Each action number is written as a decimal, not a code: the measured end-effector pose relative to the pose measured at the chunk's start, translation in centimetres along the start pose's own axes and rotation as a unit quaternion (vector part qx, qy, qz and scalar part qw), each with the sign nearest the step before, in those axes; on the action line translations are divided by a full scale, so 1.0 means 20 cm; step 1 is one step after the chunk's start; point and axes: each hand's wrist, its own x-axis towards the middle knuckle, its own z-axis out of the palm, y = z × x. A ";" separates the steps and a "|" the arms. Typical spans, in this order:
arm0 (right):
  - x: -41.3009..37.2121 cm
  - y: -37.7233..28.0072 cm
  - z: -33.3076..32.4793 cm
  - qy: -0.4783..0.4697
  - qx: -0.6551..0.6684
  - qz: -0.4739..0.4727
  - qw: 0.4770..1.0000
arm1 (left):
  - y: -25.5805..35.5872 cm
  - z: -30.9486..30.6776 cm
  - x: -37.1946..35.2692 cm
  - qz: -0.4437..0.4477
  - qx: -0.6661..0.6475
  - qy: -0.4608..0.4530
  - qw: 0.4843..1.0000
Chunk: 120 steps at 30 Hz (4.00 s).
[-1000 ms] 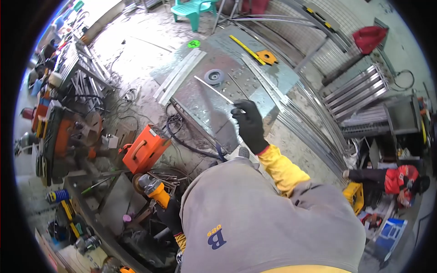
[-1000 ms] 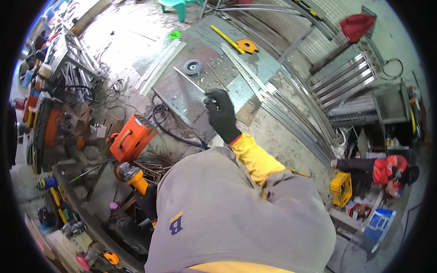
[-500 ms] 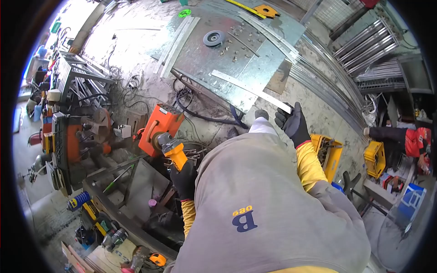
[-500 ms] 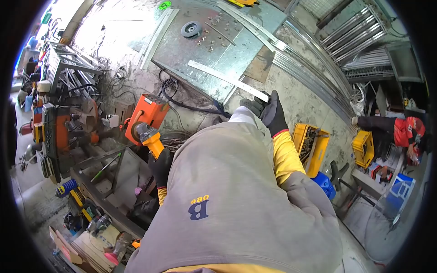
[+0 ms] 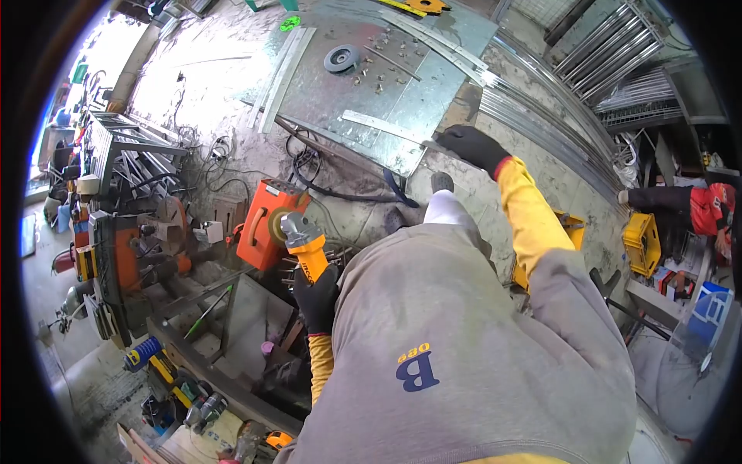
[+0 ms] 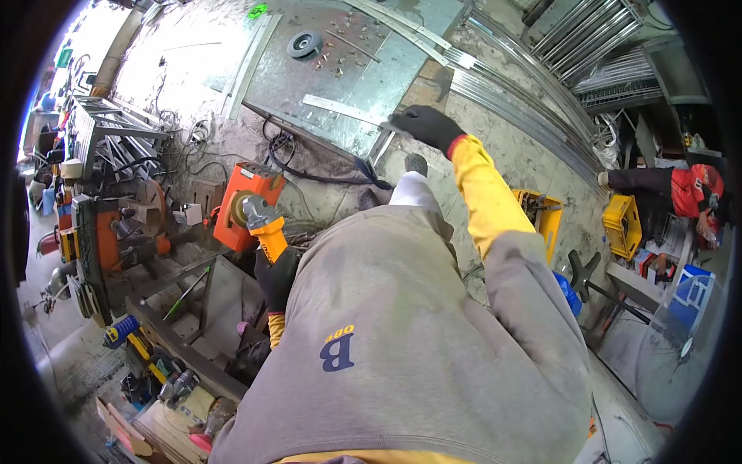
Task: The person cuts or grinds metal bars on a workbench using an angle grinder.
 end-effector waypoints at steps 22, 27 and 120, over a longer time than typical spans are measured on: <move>-0.13 -0.06 0.20 -0.221 0.271 0.096 0.932 | 0.43 0.21 0.07 0.100 0.187 -0.114 0.971; -0.14 -0.14 0.28 -0.251 0.192 0.123 0.941 | 0.42 0.26 0.09 0.093 0.198 -0.108 0.970; -0.31 -0.24 0.45 0.013 0.017 0.051 0.998 | 0.44 0.43 0.19 0.109 0.359 -0.129 0.918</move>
